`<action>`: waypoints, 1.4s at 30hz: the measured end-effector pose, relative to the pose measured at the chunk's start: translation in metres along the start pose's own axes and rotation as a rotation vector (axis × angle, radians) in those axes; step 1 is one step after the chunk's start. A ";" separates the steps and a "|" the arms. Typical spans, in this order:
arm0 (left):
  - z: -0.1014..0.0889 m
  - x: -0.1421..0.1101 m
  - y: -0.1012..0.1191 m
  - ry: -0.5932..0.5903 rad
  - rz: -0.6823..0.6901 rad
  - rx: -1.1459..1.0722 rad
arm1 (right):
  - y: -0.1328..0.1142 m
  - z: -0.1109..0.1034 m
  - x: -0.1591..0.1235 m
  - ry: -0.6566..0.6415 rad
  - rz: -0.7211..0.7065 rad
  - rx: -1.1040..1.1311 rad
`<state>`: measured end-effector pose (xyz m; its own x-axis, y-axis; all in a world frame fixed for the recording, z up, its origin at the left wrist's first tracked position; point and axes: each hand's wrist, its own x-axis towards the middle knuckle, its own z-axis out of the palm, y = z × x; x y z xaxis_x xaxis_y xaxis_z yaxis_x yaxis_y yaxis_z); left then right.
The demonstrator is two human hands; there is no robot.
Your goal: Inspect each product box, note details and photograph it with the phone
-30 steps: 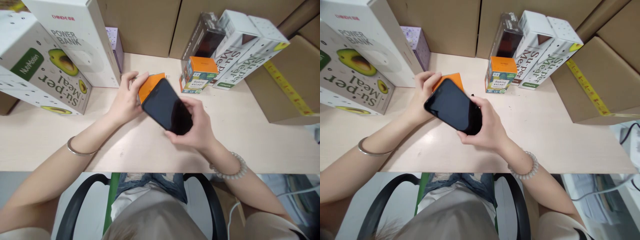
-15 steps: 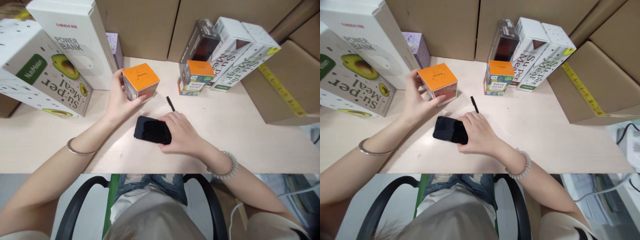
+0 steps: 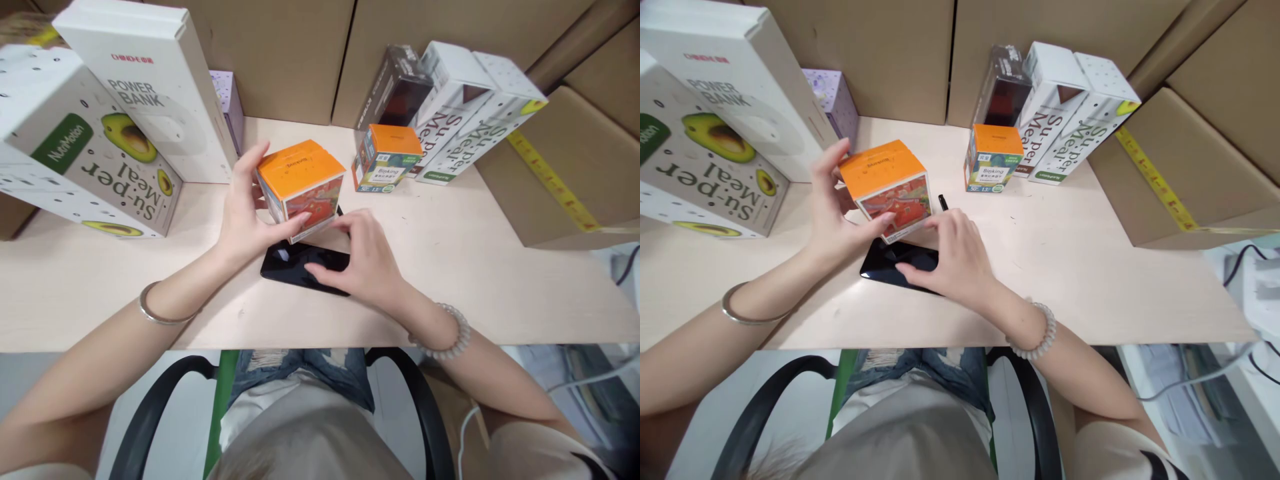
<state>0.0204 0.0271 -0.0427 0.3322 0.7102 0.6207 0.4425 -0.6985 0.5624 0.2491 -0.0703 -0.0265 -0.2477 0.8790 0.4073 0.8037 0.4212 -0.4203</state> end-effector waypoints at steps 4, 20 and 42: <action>0.005 -0.004 0.007 0.077 0.119 0.012 | -0.006 0.006 -0.002 0.241 0.011 -0.041; 0.023 -0.005 0.004 0.041 0.338 -0.142 | 0.004 -0.007 0.020 0.343 0.106 -0.274; 0.015 -0.005 0.007 0.000 0.405 -0.001 | 0.038 -0.077 0.102 0.426 0.519 -0.513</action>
<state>0.0348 0.0199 -0.0496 0.4796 0.3775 0.7922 0.2752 -0.9219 0.2727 0.2963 0.0184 0.0617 0.3630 0.7304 0.5786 0.9309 -0.2568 -0.2598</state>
